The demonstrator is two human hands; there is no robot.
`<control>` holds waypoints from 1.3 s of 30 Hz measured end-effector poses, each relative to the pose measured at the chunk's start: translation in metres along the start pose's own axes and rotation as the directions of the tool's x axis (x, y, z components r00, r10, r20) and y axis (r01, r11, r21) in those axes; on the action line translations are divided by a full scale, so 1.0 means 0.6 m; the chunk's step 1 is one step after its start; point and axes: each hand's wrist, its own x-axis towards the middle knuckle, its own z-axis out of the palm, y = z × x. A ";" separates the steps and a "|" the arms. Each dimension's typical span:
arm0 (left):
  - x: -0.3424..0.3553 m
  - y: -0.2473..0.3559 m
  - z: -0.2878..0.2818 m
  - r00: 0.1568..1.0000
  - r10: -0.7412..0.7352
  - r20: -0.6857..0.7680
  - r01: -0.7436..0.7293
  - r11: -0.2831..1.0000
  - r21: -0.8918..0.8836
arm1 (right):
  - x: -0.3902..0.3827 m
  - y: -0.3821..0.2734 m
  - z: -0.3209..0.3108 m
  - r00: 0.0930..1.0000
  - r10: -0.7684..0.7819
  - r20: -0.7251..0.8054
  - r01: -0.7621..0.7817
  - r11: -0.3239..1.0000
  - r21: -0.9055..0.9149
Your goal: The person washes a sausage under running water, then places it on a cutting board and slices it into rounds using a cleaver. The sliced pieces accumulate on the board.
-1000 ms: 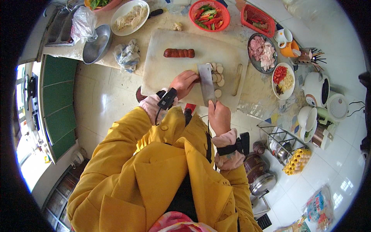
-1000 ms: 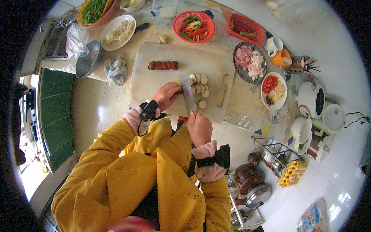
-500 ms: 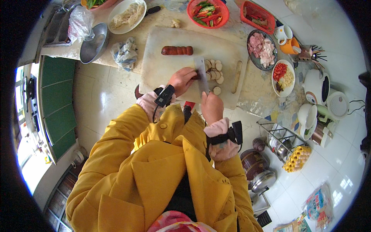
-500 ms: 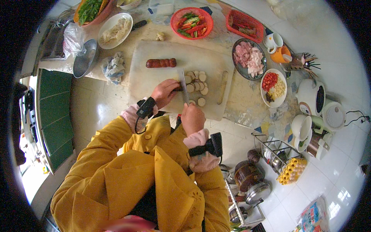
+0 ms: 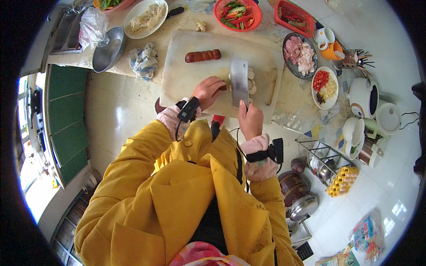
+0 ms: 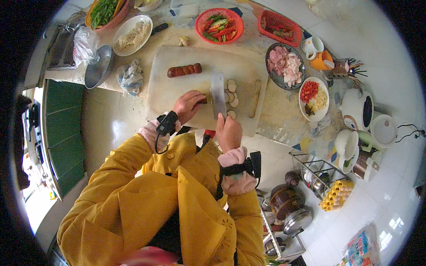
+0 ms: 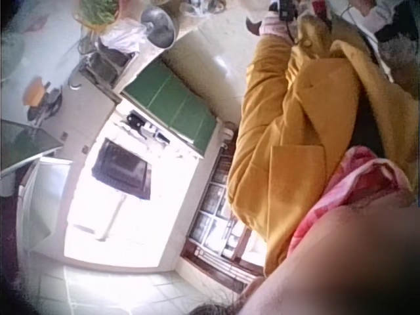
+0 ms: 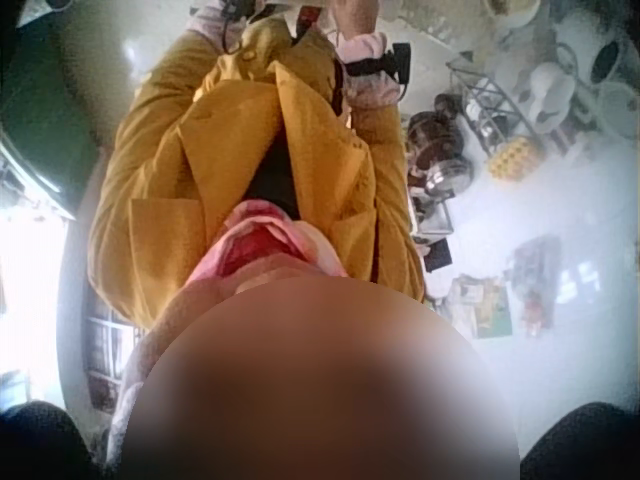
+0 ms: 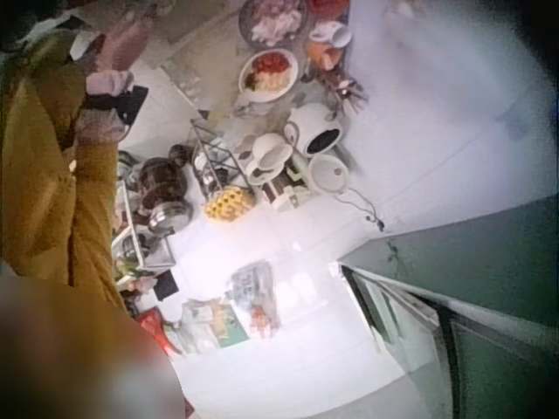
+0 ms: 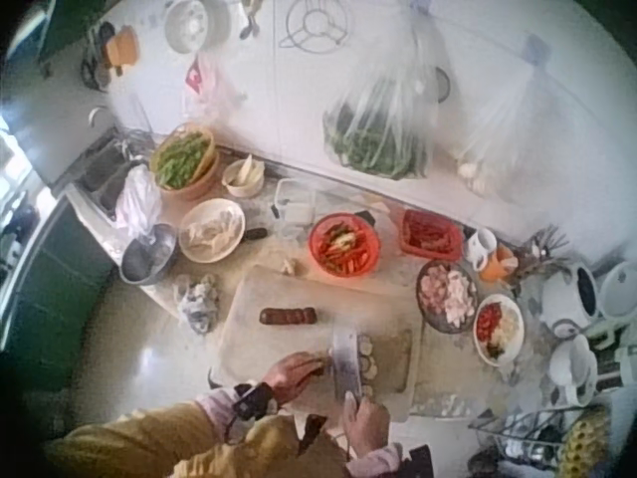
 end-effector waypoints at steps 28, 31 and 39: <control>-0.005 -0.016 0.008 1.000 -0.001 0.021 0.002 0.999 -0.038 | 0.019 -0.044 0.058 0.996 0.066 0.059 -0.055 0.982 -0.181; -0.008 -0.010 0.006 1.000 -0.015 0.027 0.015 1.000 -0.016 | 0.035 -0.028 0.068 0.995 0.078 -0.067 -0.083 0.994 -0.067; -0.007 -0.008 -0.006 0.999 -0.023 0.046 0.025 0.999 -0.031 | -0.003 -0.004 -0.008 0.996 -0.085 0.022 0.085 0.996 -0.002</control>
